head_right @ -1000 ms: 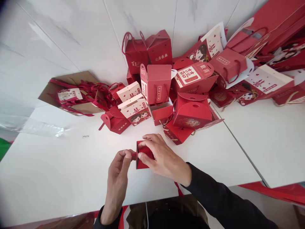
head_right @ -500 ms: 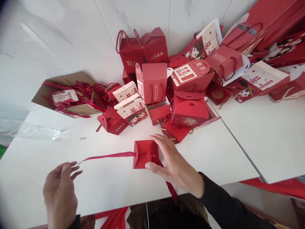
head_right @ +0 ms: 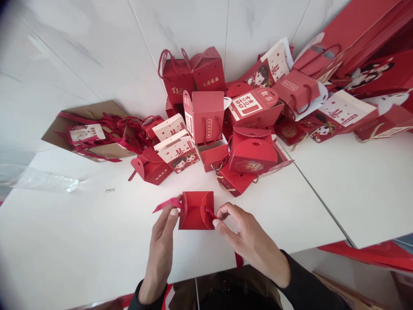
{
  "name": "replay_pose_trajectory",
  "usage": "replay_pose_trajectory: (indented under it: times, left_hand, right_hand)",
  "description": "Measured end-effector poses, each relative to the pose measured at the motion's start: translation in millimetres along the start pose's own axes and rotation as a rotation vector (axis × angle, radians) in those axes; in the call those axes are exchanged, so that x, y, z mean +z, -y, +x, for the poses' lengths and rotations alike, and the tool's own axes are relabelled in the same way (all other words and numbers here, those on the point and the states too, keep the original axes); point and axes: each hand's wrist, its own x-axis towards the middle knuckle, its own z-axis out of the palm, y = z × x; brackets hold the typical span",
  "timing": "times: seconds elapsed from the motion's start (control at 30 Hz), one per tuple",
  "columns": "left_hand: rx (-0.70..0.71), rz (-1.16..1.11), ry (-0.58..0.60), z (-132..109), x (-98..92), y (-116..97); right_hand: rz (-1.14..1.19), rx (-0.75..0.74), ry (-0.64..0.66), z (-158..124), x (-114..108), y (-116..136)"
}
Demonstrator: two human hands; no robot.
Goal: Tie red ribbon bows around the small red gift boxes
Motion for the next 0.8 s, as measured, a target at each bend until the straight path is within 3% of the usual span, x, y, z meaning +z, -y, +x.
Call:
replay_pose_trajectory:
  times: [0.07, 0.17, 0.43, 0.63, 0.8]
  left_hand:
    - [0.098, -0.041, -0.006, 7, 2.0, -2]
    - [0.129, -0.036, -0.097, 10, 3.4, -6]
    - [0.219, -0.013, -0.223, -7, -2.7, -15]
    - [0.239, 0.127, -0.002, -7, -0.9, -8]
    - [0.181, 0.110, 0.000, -5, -0.7, -11]
  right_hand:
    - [0.007, -0.041, -0.024, 2, -3, 3]
    - [0.005, -0.083, -0.051, 5, -7, 6]
    - [-0.149, -0.234, -0.102, 11, -15, 3]
    - [-0.094, -0.130, -0.044, 4, -26, 19]
    - [-0.108, -0.181, -0.108, 5, -30, 24]
